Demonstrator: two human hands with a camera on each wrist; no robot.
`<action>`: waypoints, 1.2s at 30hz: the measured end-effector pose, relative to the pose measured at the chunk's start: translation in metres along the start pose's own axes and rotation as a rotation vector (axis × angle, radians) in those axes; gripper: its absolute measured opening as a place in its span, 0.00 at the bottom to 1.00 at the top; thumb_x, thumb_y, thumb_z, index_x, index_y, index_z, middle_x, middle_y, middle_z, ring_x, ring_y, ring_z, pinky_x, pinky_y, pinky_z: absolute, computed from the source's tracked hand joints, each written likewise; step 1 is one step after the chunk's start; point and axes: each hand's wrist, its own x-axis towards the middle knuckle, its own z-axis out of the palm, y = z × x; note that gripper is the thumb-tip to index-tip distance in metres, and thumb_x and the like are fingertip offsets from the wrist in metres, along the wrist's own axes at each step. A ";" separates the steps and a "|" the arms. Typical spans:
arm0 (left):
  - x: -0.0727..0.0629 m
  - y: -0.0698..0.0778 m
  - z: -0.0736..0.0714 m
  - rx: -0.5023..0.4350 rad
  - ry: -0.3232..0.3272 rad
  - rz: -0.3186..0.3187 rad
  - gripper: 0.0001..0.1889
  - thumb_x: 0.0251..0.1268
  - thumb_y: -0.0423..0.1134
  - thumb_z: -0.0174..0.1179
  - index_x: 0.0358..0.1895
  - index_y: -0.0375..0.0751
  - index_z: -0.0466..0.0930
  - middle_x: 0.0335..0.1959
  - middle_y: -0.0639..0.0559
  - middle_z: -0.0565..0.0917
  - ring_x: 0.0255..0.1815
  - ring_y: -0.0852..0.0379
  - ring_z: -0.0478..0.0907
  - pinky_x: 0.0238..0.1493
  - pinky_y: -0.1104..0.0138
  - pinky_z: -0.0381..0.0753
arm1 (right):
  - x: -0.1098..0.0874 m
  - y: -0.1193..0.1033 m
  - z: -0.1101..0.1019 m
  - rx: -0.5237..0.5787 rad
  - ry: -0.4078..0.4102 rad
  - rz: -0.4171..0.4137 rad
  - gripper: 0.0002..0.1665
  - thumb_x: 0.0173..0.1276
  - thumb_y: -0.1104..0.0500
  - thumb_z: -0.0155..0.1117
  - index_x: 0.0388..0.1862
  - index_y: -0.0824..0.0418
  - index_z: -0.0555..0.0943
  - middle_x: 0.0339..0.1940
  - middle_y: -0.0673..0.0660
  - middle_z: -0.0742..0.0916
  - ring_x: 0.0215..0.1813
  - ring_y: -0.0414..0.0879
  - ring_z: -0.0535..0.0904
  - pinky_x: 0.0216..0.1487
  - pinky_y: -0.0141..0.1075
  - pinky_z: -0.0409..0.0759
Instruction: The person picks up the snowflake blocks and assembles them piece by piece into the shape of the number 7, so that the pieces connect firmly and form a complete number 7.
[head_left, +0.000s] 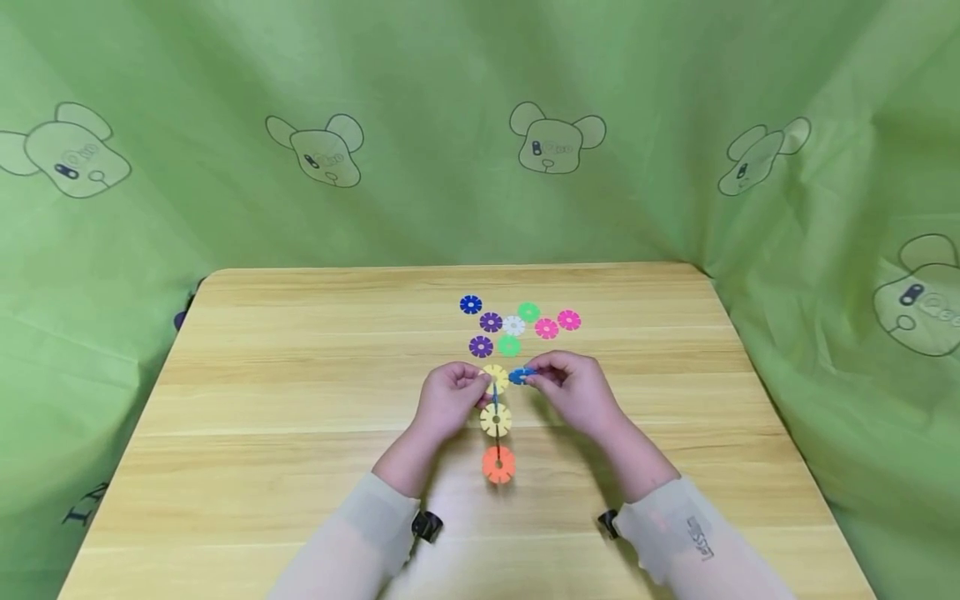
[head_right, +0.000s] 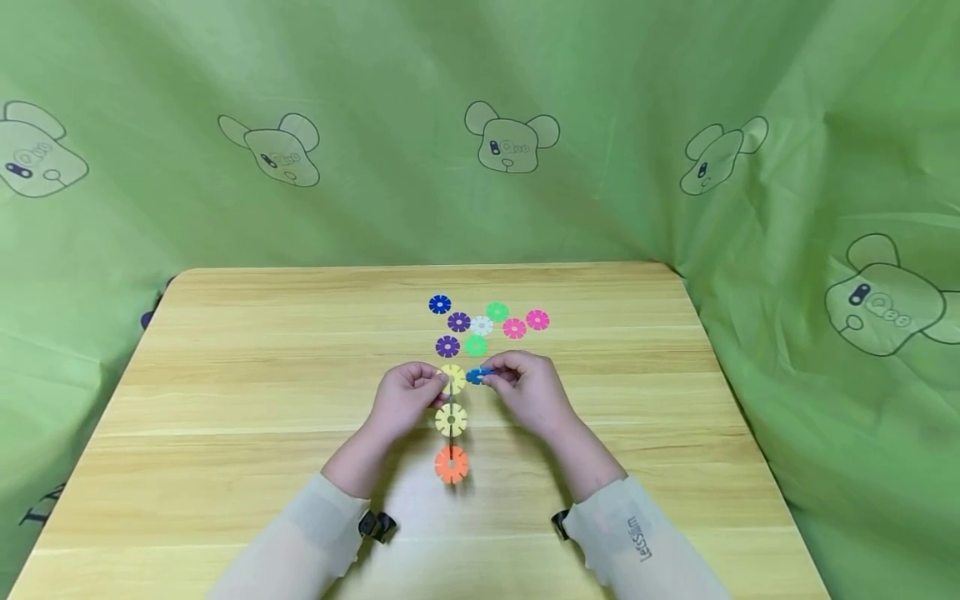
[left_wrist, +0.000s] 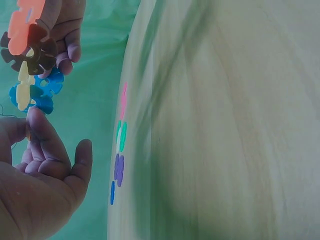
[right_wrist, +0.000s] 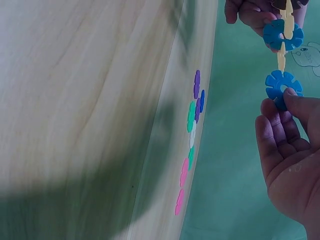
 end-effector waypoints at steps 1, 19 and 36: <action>0.000 0.000 0.000 0.000 0.000 0.003 0.07 0.73 0.30 0.65 0.43 0.26 0.84 0.28 0.47 0.88 0.26 0.61 0.84 0.35 0.67 0.88 | 0.000 0.000 0.000 0.004 -0.001 -0.002 0.07 0.66 0.71 0.76 0.41 0.63 0.89 0.34 0.55 0.90 0.31 0.46 0.81 0.31 0.31 0.82; 0.000 0.003 0.000 -0.039 0.010 -0.014 0.06 0.72 0.28 0.65 0.42 0.24 0.84 0.27 0.44 0.88 0.24 0.62 0.82 0.32 0.70 0.87 | -0.001 -0.003 0.007 0.017 0.009 -0.069 0.07 0.63 0.73 0.76 0.37 0.63 0.90 0.33 0.54 0.90 0.30 0.45 0.81 0.31 0.31 0.82; -0.003 0.002 0.000 -0.072 0.011 -0.037 0.05 0.71 0.26 0.65 0.39 0.24 0.84 0.23 0.50 0.87 0.22 0.63 0.81 0.29 0.72 0.85 | -0.002 -0.004 0.011 0.023 -0.004 -0.066 0.05 0.64 0.71 0.77 0.37 0.63 0.90 0.33 0.57 0.91 0.31 0.44 0.82 0.31 0.31 0.83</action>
